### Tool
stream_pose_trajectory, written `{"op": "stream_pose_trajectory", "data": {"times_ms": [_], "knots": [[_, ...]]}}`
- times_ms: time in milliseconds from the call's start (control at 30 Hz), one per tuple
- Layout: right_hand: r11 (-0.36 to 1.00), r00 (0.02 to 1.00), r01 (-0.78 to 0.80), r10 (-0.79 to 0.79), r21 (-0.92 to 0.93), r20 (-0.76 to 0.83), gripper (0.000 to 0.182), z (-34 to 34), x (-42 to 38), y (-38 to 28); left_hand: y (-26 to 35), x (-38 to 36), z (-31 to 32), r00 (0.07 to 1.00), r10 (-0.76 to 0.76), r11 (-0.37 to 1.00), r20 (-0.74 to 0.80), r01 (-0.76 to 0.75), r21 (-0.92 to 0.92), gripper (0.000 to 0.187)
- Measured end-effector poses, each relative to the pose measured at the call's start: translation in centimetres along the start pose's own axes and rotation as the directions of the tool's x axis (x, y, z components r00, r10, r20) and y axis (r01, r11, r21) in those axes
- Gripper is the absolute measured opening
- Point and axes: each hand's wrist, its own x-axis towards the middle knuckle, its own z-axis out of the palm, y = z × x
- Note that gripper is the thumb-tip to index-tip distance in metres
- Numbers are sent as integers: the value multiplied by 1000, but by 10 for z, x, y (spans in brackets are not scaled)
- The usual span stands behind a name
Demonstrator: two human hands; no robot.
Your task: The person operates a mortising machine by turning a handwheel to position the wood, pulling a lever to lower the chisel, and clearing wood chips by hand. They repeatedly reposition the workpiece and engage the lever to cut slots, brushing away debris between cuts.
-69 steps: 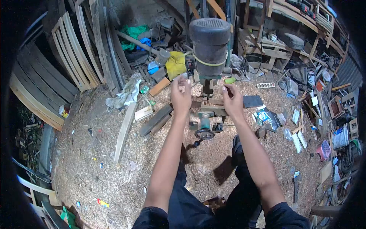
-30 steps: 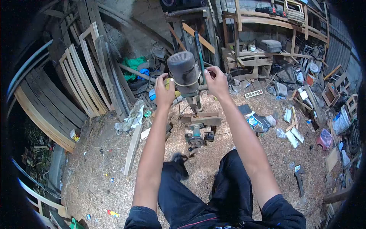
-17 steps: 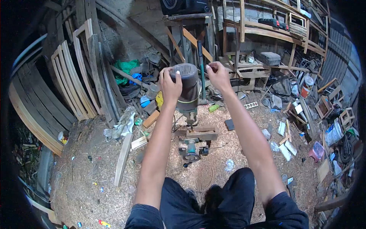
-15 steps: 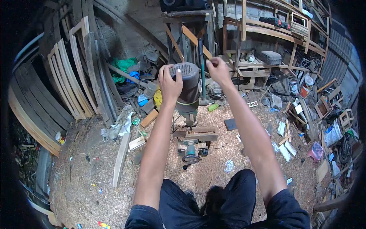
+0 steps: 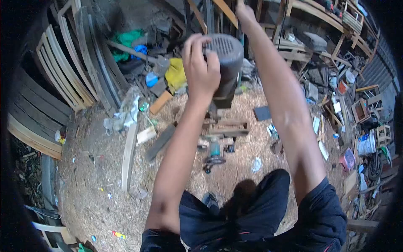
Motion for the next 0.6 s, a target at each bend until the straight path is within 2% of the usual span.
{"op": "stream_pose_trajectory", "data": {"times_ms": [133, 267, 367, 400, 500, 533, 567, 600], "knots": [[993, 985, -59, 74, 101, -156, 84, -9, -54, -34, -3, -5, 7, 998, 4, 1000, -56, -3, 8, 28], [985, 973, -68, 101, 159, -208, 71, -19, -100, -48, -2, -6, 7, 997, 9, 999, -73, -5, 52, 27], [977, 971, -10, 61, 213, -233, 70, -24, -130, -46, 4, -14, 3, 998, -52, 994, -32, 55, 93, 27], [971, 968, -24, 82, 237, -235, 64, -28, -149, -49, 3, -19, 4, 997, -68, 991, -29, 71, 109, 28], [966, 988, -49, 84, 253, -129, 62, -43, -189, -42, 0, -31, 5, 997, -67, 987, -32, 71, 146, 32], [942, 973, 92, -16, 322, -231, 61, -40, -213, -45, -2, -35, 7, 997, -54, 983, -49, 62, 173, 33], [913, 981, 109, -35, 393, -191, 59, -43, -224, -39, -5, -38, 8, 997, -36, 979, -67, 49, 200, 34], [876, 986, 127, -61, 465, -155, 57, -48, -228, -27, -5, -38, 5, 995, -101, 973, -6, 100, 210, 33]]}}
